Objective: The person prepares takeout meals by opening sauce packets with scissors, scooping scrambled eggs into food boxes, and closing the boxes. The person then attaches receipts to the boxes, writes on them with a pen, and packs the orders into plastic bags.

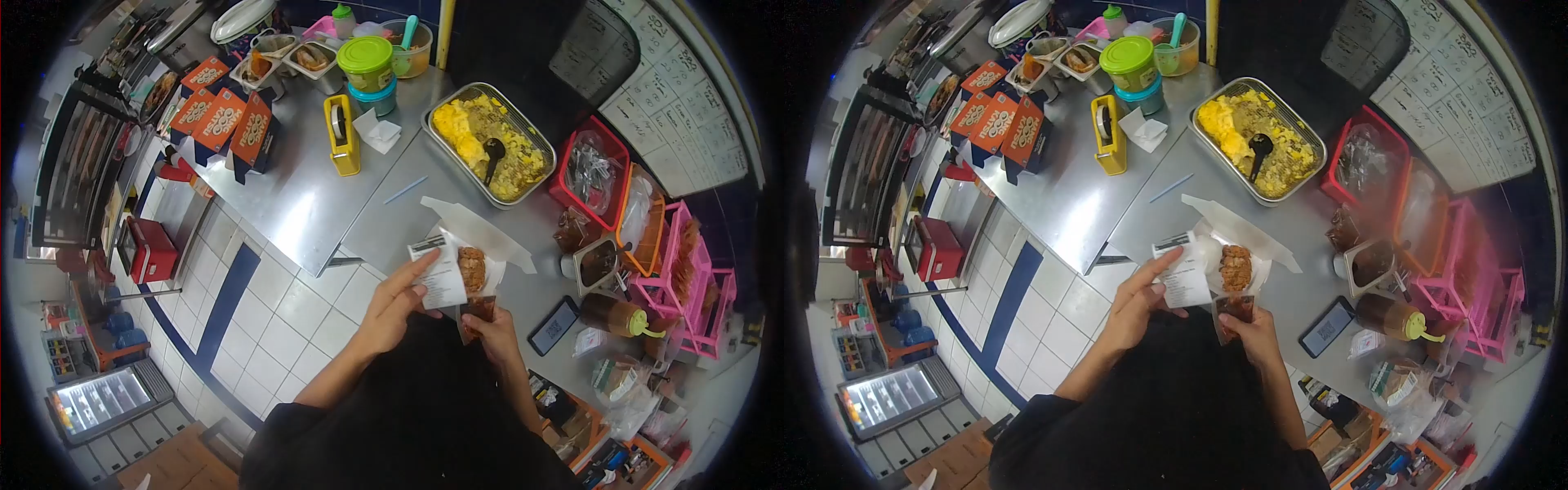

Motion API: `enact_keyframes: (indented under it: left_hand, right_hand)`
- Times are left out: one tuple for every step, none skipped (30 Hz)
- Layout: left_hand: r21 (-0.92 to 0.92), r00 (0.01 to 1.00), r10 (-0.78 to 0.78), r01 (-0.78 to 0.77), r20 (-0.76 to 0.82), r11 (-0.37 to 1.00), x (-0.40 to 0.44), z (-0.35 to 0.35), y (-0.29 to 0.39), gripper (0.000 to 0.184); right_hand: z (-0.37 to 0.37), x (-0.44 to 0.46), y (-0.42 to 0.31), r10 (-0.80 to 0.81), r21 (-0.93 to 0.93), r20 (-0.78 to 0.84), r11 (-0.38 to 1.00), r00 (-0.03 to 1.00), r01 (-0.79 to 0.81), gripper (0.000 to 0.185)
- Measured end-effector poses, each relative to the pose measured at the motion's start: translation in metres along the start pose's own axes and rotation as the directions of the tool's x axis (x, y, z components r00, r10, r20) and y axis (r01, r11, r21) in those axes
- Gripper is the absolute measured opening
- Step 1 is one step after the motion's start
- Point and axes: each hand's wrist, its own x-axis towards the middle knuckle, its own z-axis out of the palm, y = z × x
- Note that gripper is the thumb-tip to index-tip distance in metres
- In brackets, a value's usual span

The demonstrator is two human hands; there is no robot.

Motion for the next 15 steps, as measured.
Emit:
enact_keyframes:
  left_hand:
    - [0.167, 1.0, 0.02, -0.016, -0.023, 0.986, 0.002, -0.001, -0.003, 0.047]
    - [0.329, 0.998, 0.046, -0.031, -0.039, 0.944, 0.005, -0.007, -0.008, 0.044]
    - [0.483, 0.996, 0.078, -0.044, -0.05, 0.875, 0.009, -0.011, -0.012, 0.042]
    - [0.69, 0.994, 0.088, -0.017, -0.067, 0.723, 0.012, -0.011, -0.016, 0.038]
    - [0.717, 0.998, 0.048, -0.011, -0.032, 0.697, 0.014, -0.009, -0.022, 0.038]
    - [0.745, 1.0, 0.007, -0.004, -0.001, 0.667, 0.016, -0.006, -0.029, 0.038]
    - [0.771, 0.999, -0.037, 0.005, 0.024, 0.637, 0.017, -0.001, -0.035, 0.039]
    - [0.689, 0.997, -0.058, 0.007, 0.05, 0.724, 0.018, 0.004, -0.039, 0.032]
    - [0.652, 0.997, -0.058, 0.008, 0.055, 0.758, 0.02, 0.005, -0.045, 0.03]
    - [0.612, 0.996, -0.059, 0.009, 0.061, 0.791, 0.022, 0.004, -0.053, 0.029]
    - [0.57, 0.996, -0.059, 0.008, 0.07, 0.821, 0.024, 0.003, -0.057, 0.027]
    - [0.581, 0.998, -0.063, 0.032, 0.032, 0.813, 0.027, 0.004, -0.056, 0.026]
    - [0.631, 0.999, -0.04, 0.013, 0.028, 0.776, 0.027, 0.007, -0.056, 0.026]
    - [0.678, 0.999, -0.016, -0.007, 0.027, 0.735, 0.027, 0.011, -0.057, 0.026]
    - [0.721, 1.0, 0.007, -0.024, 0.026, 0.693, 0.027, 0.014, -0.059, 0.027]
  right_hand:
    - [0.001, 0.0, -0.004, -0.02, 0.025, -0.004, 0.999, 1.0, 0.02, 0.025]
    - [0.003, 0.001, -0.009, -0.042, 0.051, -0.009, 0.998, 0.999, 0.042, 0.025]
    - [0.006, 0.001, -0.017, -0.064, 0.076, -0.013, 0.995, 0.998, 0.065, 0.024]
    - [0.009, 0.001, -0.024, -0.116, -0.01, -0.018, 0.993, 0.993, 0.116, 0.028]
    - [0.017, -0.002, -0.034, -0.18, -0.022, 0.018, 0.983, 0.983, 0.181, 0.03]
    - [0.027, -0.007, -0.045, -0.241, -0.031, 0.058, 0.969, 0.969, 0.243, 0.032]
    - [0.031, -0.009, -0.051, -0.298, -0.037, 0.099, 0.952, 0.949, 0.303, 0.034]
    - [0.03, -0.008, -0.053, -0.285, -0.022, 0.202, 0.955, 0.937, 0.295, 0.039]
    - [0.031, -0.007, -0.053, -0.293, -0.015, 0.203, 0.953, 0.934, 0.302, 0.038]
    - [0.033, -0.007, -0.053, -0.301, -0.007, 0.202, 0.951, 0.932, 0.308, 0.038]
    - [0.033, -0.008, -0.053, -0.311, 0.0, 0.198, 0.948, 0.93, 0.317, 0.038]
    - [0.03, -0.007, -0.052, -0.273, 0.021, 0.155, 0.962, 0.949, 0.273, 0.034]
    - [0.028, -0.006, -0.051, -0.234, 0.045, 0.112, 0.972, 0.966, 0.23, 0.03]
    - [0.025, -0.004, -0.049, -0.194, 0.071, 0.071, 0.979, 0.978, 0.189, 0.027]
    - [0.023, -0.004, -0.046, -0.198, 0.095, 0.042, 0.977, 0.979, 0.193, 0.024]
